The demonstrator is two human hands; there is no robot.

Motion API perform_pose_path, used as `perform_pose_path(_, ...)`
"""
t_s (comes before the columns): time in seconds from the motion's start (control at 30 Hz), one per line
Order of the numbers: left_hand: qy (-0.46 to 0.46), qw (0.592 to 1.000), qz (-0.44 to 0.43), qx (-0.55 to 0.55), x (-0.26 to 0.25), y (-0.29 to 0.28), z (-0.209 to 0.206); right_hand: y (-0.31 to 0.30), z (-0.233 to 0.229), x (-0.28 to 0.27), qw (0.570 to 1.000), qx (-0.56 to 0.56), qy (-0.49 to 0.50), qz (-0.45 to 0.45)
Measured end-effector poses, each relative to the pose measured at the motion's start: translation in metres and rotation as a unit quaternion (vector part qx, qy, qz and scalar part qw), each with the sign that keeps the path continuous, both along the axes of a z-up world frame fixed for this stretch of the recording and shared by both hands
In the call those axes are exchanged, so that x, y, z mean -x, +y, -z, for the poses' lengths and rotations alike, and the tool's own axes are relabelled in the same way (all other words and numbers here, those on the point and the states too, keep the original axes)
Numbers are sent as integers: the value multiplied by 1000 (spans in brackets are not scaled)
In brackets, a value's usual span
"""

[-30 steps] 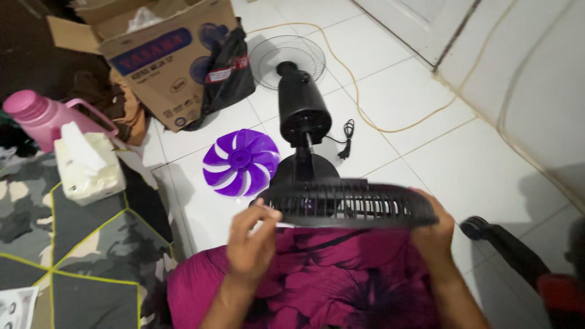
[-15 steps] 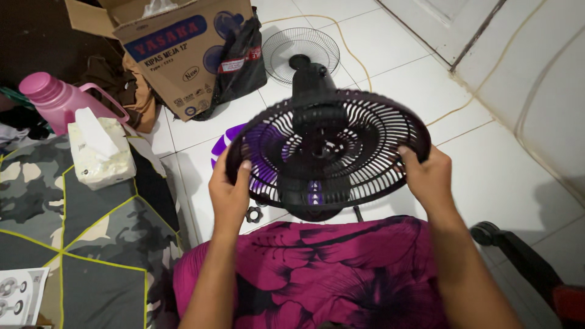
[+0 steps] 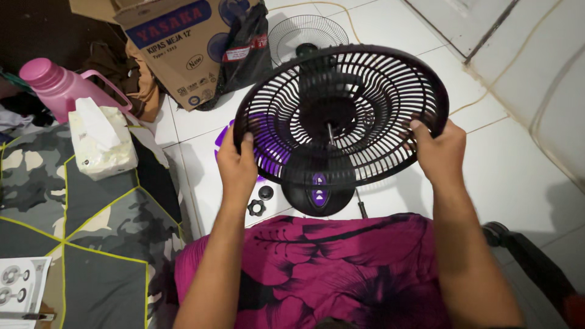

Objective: The person assembles a table fan by attaching the front grille, inserting the purple fan blade onto the motor shaft, securing it with a nut, and then attaching the rear wire grille. The fan remains on the floor during the process.

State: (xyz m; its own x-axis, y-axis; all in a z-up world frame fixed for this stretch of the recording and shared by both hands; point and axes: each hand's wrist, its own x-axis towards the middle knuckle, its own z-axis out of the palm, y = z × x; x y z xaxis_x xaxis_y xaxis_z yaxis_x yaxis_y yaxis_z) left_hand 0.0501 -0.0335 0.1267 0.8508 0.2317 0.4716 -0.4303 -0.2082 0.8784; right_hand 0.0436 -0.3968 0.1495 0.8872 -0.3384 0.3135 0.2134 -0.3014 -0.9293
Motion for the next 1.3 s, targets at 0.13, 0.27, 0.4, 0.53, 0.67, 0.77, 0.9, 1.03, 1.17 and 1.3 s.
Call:
perform_pose_path(0.13,-2,1000,18,7,-13,2,1,3,4,-14,1000,10,15,-2)
perform_pose_path(0.27,-2,1000,-9,-14,-21,3,3,0,9,-21,998,61,-5,8)
perform_pose_path(0.4,-15,1000,9,-16,-30,4,3,-1,3,-26,999,39,12,19)
perform_pose_path(0.53,-12,998,-29,-51,-36,0,6,2,11,-30,1000,15,-3,14)
perform_pose_path(0.67,-33,999,-12,-30,-36,-4,4,-5,16,-30,992,115,-32,31)
perform_pose_path(0.77,-32,998,-36,-47,-34,-5,-2,-3,15,-33,996,58,-67,6)
perform_pose_path(0.9,-49,988,-116,-85,-29,-17,-2,4,18,-39,997,40,-35,47)
perform_pose_path(1.03,-69,988,-133,-41,-28,-26,4,29,27,-14,945,239,-155,162)
perform_pose_path(1.17,-68,983,-158,-56,-27,-29,4,72,49,11,889,346,-263,147)
perform_pose_path(1.3,-35,986,-153,-50,-24,-27,2,127,70,-21,906,343,-241,60)
